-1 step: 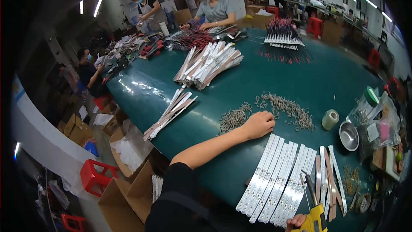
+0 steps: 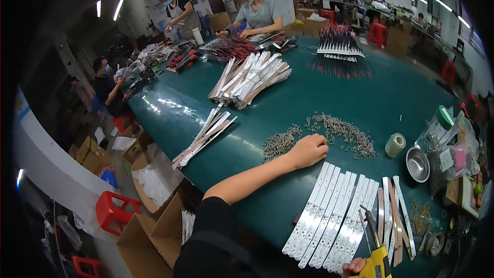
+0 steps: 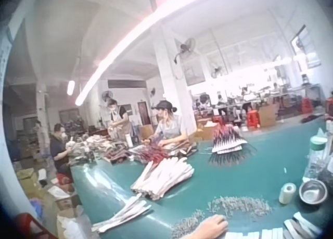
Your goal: The person aligns LED strips on the table, places small electronic components onto each strip by hand, and solders them in place using a soldering gun.
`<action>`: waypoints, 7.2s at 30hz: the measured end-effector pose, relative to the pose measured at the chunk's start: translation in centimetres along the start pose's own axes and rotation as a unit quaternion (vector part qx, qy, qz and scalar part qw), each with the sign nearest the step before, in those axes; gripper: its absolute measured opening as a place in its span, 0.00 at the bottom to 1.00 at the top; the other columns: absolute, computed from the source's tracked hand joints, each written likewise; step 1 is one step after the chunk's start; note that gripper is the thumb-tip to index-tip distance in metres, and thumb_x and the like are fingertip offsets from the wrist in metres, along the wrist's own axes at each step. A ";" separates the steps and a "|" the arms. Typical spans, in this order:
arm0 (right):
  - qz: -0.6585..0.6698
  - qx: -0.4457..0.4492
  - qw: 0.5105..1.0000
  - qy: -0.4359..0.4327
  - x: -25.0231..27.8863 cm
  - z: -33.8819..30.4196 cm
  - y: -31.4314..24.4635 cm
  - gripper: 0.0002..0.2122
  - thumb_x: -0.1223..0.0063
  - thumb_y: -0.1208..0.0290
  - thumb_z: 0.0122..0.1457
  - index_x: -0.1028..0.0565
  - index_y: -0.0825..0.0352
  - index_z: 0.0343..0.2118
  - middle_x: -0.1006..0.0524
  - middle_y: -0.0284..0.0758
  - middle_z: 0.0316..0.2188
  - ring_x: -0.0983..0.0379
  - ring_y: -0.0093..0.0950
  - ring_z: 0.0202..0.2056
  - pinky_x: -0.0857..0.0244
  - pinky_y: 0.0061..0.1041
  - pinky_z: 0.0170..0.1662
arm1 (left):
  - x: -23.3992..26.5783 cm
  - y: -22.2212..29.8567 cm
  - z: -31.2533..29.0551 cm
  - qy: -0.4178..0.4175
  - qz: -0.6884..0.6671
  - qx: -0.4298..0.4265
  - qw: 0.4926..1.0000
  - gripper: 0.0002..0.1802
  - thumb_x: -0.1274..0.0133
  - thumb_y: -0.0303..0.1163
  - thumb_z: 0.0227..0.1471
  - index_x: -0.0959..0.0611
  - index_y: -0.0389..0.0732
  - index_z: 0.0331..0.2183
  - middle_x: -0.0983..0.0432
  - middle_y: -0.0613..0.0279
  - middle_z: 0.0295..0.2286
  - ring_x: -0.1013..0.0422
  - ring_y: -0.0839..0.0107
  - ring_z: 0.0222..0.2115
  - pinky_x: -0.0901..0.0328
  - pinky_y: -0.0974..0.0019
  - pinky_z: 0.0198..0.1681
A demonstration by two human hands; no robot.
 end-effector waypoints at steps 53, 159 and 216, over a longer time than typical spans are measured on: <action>-0.119 -0.158 0.954 0.223 -4.4 0.6 5.3 0.35 0.48 0.69 0.49 0.49 0.76 0.58 0.33 0.41 0.31 0.32 0.27 0.26 0.31 0.22 0.27 | 4.2 8.2 -8.7 -0.093 -0.265 0.269 0.921 0.07 0.43 0.24 0.48 0.18 0.38 0.33 0.23 0.63 0.28 0.28 0.76 0.25 0.34 0.74 0.28; -0.160 -0.113 0.944 0.264 -3.3 -0.6 3.3 0.35 0.50 0.74 0.51 0.51 0.75 0.61 0.32 0.44 0.33 0.33 0.28 0.35 0.32 0.18 0.21 | 4.5 10.0 -6.5 -0.103 -0.266 0.137 0.949 0.08 0.44 0.21 0.45 0.18 0.37 0.33 0.23 0.60 0.29 0.27 0.70 0.29 0.32 0.69 0.32; -0.141 -0.160 0.947 0.241 -3.7 0.4 4.5 0.32 0.50 0.76 0.51 0.46 0.72 0.60 0.30 0.44 0.36 0.32 0.27 0.37 0.30 0.19 0.25 | 3.3 9.5 -6.7 -0.116 -0.212 0.148 0.959 0.05 0.42 0.24 0.44 0.19 0.39 0.29 0.26 0.63 0.24 0.29 0.68 0.25 0.34 0.67 0.29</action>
Point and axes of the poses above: each hand's wrist, its own z-axis towards the middle knuckle, its own x-axis out of the back of the hand, y = z × x, the point moved 5 cm from there along z, towards the middle knuckle
